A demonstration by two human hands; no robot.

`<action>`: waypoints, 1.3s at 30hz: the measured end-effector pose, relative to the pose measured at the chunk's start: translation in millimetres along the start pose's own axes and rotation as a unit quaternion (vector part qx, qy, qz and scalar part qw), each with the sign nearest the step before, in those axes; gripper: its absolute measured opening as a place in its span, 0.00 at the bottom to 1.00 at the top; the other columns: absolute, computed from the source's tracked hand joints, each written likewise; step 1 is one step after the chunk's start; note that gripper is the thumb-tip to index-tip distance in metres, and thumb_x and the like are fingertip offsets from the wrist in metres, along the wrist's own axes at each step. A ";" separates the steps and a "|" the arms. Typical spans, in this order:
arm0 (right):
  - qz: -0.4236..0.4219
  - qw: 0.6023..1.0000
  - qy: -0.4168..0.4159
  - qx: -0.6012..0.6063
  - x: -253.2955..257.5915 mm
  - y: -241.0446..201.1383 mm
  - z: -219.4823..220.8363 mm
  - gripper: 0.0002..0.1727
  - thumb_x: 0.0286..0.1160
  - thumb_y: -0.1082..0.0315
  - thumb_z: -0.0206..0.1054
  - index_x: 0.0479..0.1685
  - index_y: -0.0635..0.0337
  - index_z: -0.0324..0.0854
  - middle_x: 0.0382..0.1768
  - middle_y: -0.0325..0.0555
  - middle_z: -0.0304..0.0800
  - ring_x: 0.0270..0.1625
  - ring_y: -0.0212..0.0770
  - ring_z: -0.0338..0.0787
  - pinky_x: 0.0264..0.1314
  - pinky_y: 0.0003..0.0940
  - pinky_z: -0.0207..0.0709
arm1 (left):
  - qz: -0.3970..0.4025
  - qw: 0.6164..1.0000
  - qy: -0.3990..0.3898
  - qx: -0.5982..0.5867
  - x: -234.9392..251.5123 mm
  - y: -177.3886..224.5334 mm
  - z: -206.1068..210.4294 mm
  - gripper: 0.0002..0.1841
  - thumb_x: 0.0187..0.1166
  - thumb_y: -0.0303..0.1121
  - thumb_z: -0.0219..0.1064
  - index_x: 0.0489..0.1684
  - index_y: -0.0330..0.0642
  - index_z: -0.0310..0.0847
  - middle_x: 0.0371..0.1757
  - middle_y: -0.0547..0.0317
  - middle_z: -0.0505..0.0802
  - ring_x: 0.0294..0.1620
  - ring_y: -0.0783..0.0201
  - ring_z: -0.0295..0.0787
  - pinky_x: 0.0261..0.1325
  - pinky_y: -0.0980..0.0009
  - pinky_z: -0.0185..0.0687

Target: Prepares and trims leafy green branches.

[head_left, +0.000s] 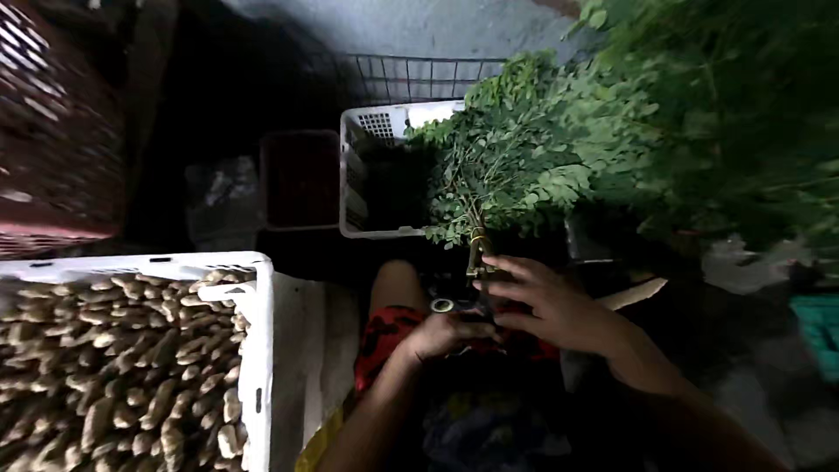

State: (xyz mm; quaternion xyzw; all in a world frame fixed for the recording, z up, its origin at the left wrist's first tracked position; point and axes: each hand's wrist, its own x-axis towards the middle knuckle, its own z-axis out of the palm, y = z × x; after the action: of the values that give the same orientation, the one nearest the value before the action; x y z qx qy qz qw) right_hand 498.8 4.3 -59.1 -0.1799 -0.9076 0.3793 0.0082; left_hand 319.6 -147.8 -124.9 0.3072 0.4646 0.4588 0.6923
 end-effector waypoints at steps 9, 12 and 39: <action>0.143 0.978 0.150 0.004 69.8 77.6 12.1 0.10 0.82 0.66 0.69 0.53 0.56 0.93 0.53 0.49 0.92 0.55 0.45 0.93 0.63 0.48 0.87 | 0.247 0.845 0.350 0.321 1.4 -17.8 -57.1 0.15 0.79 0.25 0.70 0.63 0.37 0.87 0.58 0.53 0.95 0.54 0.65 0.94 0.60 0.67 0.92; 0.093 0.985 0.144 -0.024 78.4 86.1 24.1 0.09 0.80 0.68 0.69 0.49 0.58 0.93 0.51 0.50 0.93 0.54 0.47 0.93 0.62 0.49 0.87 | 0.204 0.924 0.279 0.165 -0.7 -7.0 -57.5 0.25 0.75 0.18 0.61 0.75 0.32 0.76 0.70 0.48 0.90 0.64 0.56 0.91 0.67 0.60 0.89; 0.121 0.925 0.007 0.361 88.9 57.2 28.8 0.15 0.71 0.72 0.76 0.53 0.66 0.80 0.43 0.52 0.84 0.44 0.42 0.85 0.51 0.42 0.83 | -0.199 0.973 0.027 0.117 6.2 111.3 -21.1 0.25 0.95 0.50 0.41 0.54 0.41 0.81 0.35 0.57 0.94 0.33 0.61 0.95 0.36 0.66 0.93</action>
State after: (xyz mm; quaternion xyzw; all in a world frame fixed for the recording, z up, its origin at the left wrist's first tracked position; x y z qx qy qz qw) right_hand 429.6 51.2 -130.0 -0.2753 -0.6803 0.6785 0.0329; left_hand 262.1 -98.7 -40.4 0.2751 0.5854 0.2621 0.7161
